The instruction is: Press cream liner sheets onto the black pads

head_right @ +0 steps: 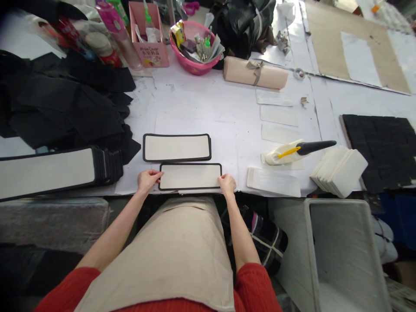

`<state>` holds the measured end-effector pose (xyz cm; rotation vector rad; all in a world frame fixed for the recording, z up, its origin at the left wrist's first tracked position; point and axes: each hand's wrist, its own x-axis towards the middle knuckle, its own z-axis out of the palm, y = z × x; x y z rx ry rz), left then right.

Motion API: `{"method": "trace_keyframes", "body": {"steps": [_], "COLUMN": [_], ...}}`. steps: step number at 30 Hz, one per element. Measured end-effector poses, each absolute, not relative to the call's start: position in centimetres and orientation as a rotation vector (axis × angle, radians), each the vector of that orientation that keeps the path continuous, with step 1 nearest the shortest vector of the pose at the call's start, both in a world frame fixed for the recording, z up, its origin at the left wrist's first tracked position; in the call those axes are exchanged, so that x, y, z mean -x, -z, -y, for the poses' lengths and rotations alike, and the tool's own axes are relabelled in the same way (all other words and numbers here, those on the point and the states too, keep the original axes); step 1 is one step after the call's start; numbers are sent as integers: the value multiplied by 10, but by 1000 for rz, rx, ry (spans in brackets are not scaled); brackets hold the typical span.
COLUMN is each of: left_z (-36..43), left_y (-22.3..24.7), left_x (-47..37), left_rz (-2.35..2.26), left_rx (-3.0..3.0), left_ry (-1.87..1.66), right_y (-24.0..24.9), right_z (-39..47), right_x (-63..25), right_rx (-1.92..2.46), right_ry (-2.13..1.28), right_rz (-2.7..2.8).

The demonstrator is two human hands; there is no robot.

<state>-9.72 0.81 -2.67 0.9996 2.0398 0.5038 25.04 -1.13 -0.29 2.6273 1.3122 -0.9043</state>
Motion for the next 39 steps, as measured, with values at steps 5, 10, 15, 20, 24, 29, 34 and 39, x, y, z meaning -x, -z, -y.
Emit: {"method": "trace_keyframes", "body": {"steps": [5, 10, 15, 20, 24, 29, 34, 39], "left_z": [-9, -9, -8, -8, -8, 5, 15, 5], "left_y": [21, 13, 11, 11, 16, 15, 3, 20], "left_x": [94, 89, 88, 87, 89, 99, 71, 27], "left_rz": [-2038, -2066, -2076, -2088, -2079, -1980, -1873, -1378], "left_rx": [-996, -1009, -1039, -1062, -1069, -1085, -1905, -2481], "left_ry": [-499, -497, -503, -474, -484, -567, -600, -314], "right_y": [1, 1, 4, 9, 9, -3, 6, 40], "right_z": [10, 7, 4, 5, 10, 25, 32, 20], "right_x": [-247, -244, -243, -243, -254, -266, -218, -172], "right_rx": [-2623, -2609, -2596, -2608, -2628, -2676, -2627, -2063], "right_ry": [893, 869, 862, 861, 883, 886, 531, 500], "right_rz": [-1298, -1282, -1273, -1267, -1315, -1384, -2069, -2616]}}
